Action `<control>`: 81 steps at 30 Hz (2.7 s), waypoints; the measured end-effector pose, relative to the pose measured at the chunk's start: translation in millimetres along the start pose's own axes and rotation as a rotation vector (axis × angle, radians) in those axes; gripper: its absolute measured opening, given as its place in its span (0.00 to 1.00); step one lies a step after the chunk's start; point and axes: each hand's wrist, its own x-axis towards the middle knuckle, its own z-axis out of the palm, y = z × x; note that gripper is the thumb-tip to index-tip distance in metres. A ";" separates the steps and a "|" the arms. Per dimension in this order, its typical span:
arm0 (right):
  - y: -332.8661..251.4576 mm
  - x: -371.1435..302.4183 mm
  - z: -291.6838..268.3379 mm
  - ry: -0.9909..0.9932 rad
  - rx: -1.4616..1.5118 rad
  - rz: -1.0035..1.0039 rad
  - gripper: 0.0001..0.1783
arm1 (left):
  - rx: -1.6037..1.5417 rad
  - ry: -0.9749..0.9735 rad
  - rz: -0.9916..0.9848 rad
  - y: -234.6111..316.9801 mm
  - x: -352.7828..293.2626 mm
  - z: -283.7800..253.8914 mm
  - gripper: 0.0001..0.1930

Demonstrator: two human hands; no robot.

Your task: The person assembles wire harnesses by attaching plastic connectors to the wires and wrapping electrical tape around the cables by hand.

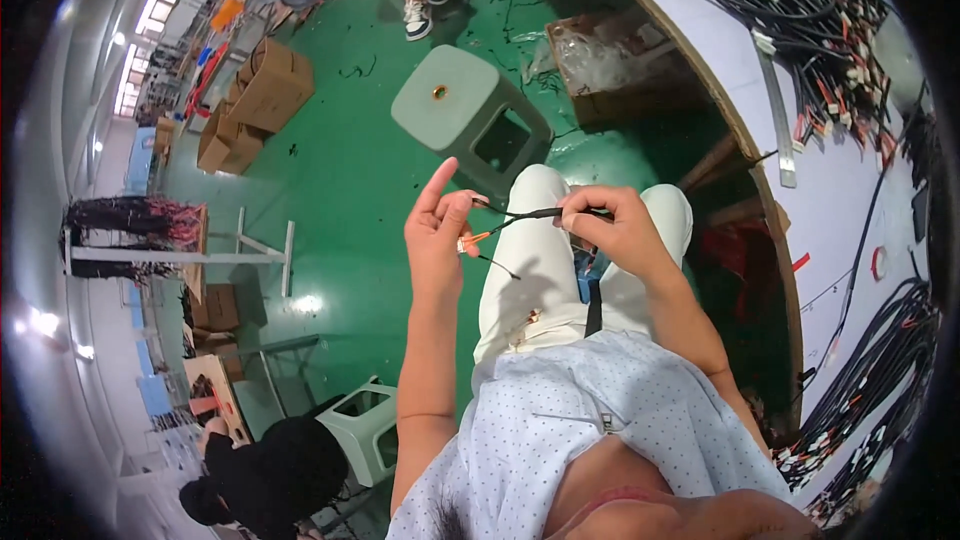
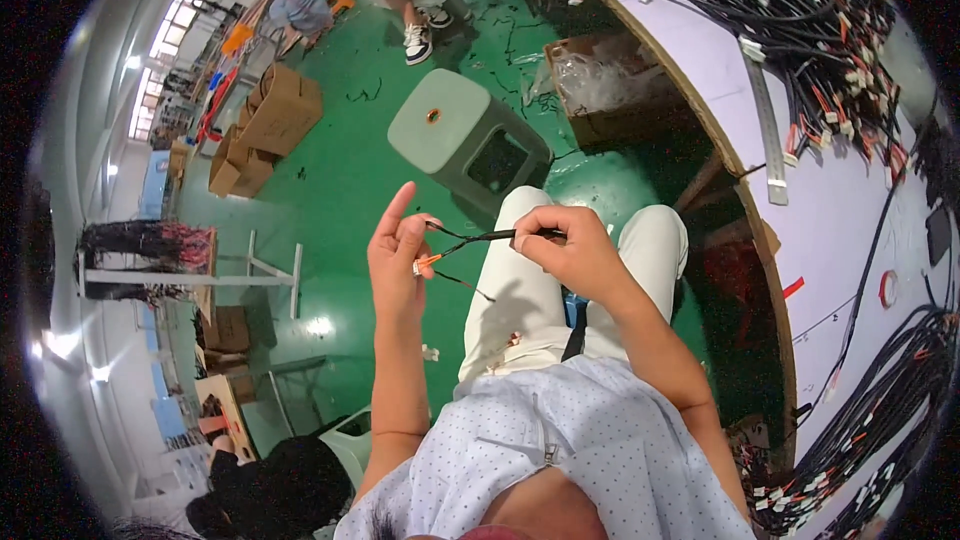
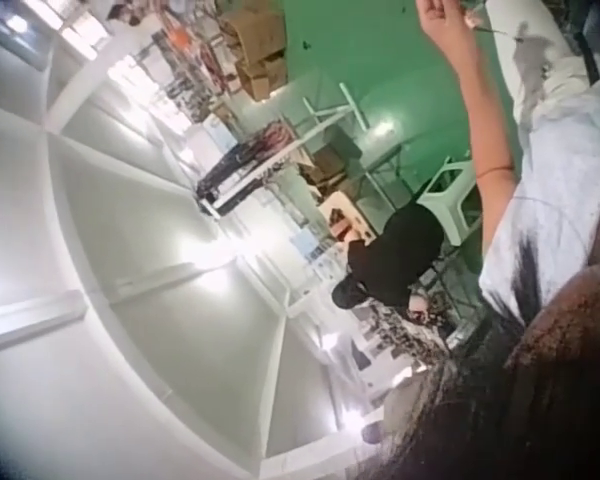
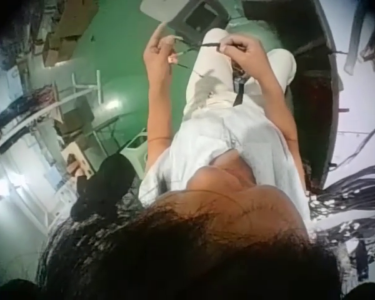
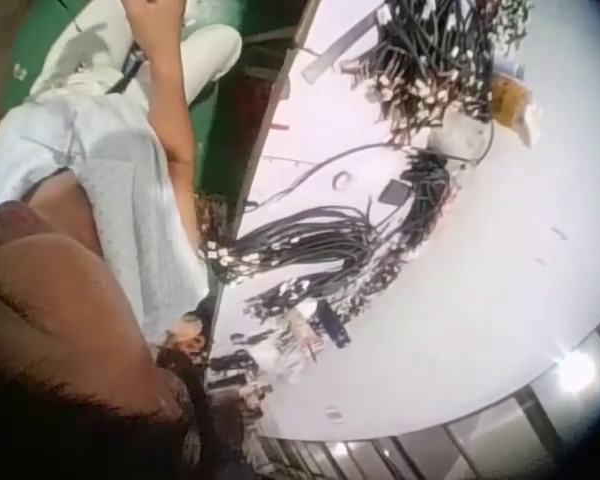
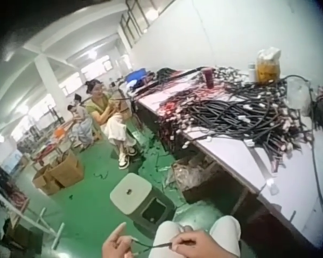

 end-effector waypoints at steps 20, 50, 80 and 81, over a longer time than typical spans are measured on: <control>6.0 -54.4 -49.8 0.523 0.334 -0.030 0.07 | 0.172 -0.644 0.095 -74.4 20.2 151.1 0.10; -76.6 -89.0 -199.2 1.149 -1.587 0.595 0.15 | -0.233 -0.893 -0.266 -37.6 27.7 153.4 0.20; -8.4 -183.3 9.3 0.472 -0.517 0.110 0.15 | -0.642 -0.388 -0.005 -23.8 82.2 96.9 0.07; -17.2 -193.3 6.2 0.477 -0.520 0.093 0.15 | -0.641 -0.320 0.005 -19.8 92.9 87.9 0.06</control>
